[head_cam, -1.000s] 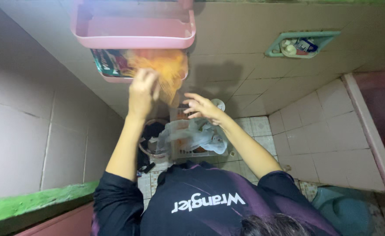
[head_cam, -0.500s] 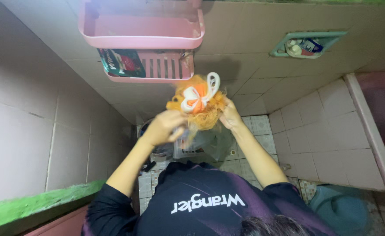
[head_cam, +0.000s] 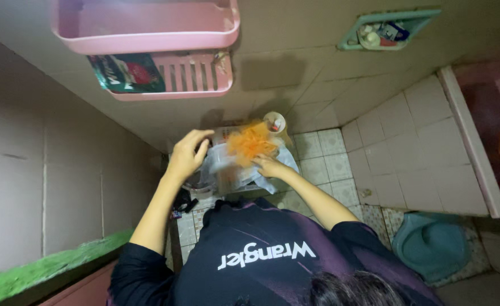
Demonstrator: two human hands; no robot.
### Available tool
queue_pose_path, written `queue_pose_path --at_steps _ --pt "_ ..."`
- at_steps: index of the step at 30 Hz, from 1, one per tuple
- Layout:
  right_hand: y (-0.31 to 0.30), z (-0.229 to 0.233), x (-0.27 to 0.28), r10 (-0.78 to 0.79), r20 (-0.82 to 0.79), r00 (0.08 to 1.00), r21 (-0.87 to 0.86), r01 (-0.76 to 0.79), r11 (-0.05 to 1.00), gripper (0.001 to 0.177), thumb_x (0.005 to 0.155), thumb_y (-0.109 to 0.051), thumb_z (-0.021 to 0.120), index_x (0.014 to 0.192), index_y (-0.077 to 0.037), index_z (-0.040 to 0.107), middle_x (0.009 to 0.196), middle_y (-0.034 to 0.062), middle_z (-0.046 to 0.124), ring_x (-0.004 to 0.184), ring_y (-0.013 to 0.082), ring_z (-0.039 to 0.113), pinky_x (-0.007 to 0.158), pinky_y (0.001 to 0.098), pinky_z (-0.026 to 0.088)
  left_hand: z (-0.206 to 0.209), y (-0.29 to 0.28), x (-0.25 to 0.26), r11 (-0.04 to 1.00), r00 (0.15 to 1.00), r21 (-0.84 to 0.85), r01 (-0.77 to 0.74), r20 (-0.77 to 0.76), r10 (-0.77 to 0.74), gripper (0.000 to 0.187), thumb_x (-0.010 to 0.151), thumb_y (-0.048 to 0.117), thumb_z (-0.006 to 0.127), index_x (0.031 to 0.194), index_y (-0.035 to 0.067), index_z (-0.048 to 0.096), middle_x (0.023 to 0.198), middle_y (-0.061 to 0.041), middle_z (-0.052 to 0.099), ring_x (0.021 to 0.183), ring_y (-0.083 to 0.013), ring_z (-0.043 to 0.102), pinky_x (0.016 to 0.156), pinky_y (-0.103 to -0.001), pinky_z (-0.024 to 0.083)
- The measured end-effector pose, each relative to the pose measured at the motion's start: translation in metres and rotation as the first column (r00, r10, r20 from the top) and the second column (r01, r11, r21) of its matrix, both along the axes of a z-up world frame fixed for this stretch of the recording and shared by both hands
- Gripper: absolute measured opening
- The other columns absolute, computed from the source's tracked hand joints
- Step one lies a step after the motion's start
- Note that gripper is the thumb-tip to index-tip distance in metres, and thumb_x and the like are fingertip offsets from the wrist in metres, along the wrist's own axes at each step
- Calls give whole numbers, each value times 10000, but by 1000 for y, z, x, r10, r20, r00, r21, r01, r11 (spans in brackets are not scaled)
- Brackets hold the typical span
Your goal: The person repeatedly moves bathroom supplies between a wall-mounted pink shelf and a clear plastic basket on the floor. They handle items such as a loofah, a cloth, a toothbrush, and small containers, placing them into the shelf and then removing them again in a repetitive cycle.
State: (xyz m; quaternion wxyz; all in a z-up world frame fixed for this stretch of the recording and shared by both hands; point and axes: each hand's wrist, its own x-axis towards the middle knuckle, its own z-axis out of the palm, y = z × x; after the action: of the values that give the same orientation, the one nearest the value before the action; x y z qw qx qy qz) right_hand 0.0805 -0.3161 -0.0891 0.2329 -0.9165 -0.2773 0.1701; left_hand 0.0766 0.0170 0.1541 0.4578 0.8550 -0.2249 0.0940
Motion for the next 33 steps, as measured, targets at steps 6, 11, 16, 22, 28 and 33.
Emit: queue_pose_path --at_steps 6,11,16,22,28,33 --pt "-9 30 7 -203 310 929 80 188 979 247 1011 -212 643 1233 -119 586 1389 186 578 1305 426 597 967 471 569 -124 -13 -18 991 962 95 93 -266 -65 328 949 221 643 1235 66 689 1193 -183 702 1069 -364 685 911 -422 541" --pt "16 34 37 -321 -63 945 -198 303 932 674 903 -147 606 1533 -142 365 1613 241 240 989 419 662 864 477 559 -189 -30 -34 978 897 144 150 -436 -74 406 918 268 645 1285 97 670 1199 -185 706 1072 -357 695 923 -429 542" --pt "23 16 61 -120 353 928 -159 186 970 439 790 -38 633 1226 -29 586 1151 207 593 1012 400 649 854 513 514 -191 -44 -37 952 861 257 163 -509 -10 568 891 304 644 1434 162 557 1330 -179 633 1135 -343 666 970 -430 530" --pt "18 73 62 -185 531 827 281 34 959 114 888 -29 605 1001 -27 592 988 182 557 954 396 603 845 478 497 -145 -55 -28 998 968 57 -26 -249 39 1013 783 296 816 1599 84 256 1556 -339 300 1399 -489 373 1092 -473 406" --pt "29 152 39 -4 229 973 452 -103 886 134 908 -86 662 1011 -21 607 942 142 579 855 308 619 742 398 498 -106 -83 -1 989 999 -140 -40 -28 36 1068 734 272 895 1565 -9 286 1505 -298 431 1379 -426 464 1110 -471 422" --pt "30 217 34 -140 -81 987 576 161 801 334 942 -227 725 1228 -70 658 1122 108 632 920 253 650 784 345 554 -89 -94 -1 918 946 -374 -130 -325 2 634 846 163 767 1423 4 558 1247 -135 715 1124 -212 689 982 -342 546"
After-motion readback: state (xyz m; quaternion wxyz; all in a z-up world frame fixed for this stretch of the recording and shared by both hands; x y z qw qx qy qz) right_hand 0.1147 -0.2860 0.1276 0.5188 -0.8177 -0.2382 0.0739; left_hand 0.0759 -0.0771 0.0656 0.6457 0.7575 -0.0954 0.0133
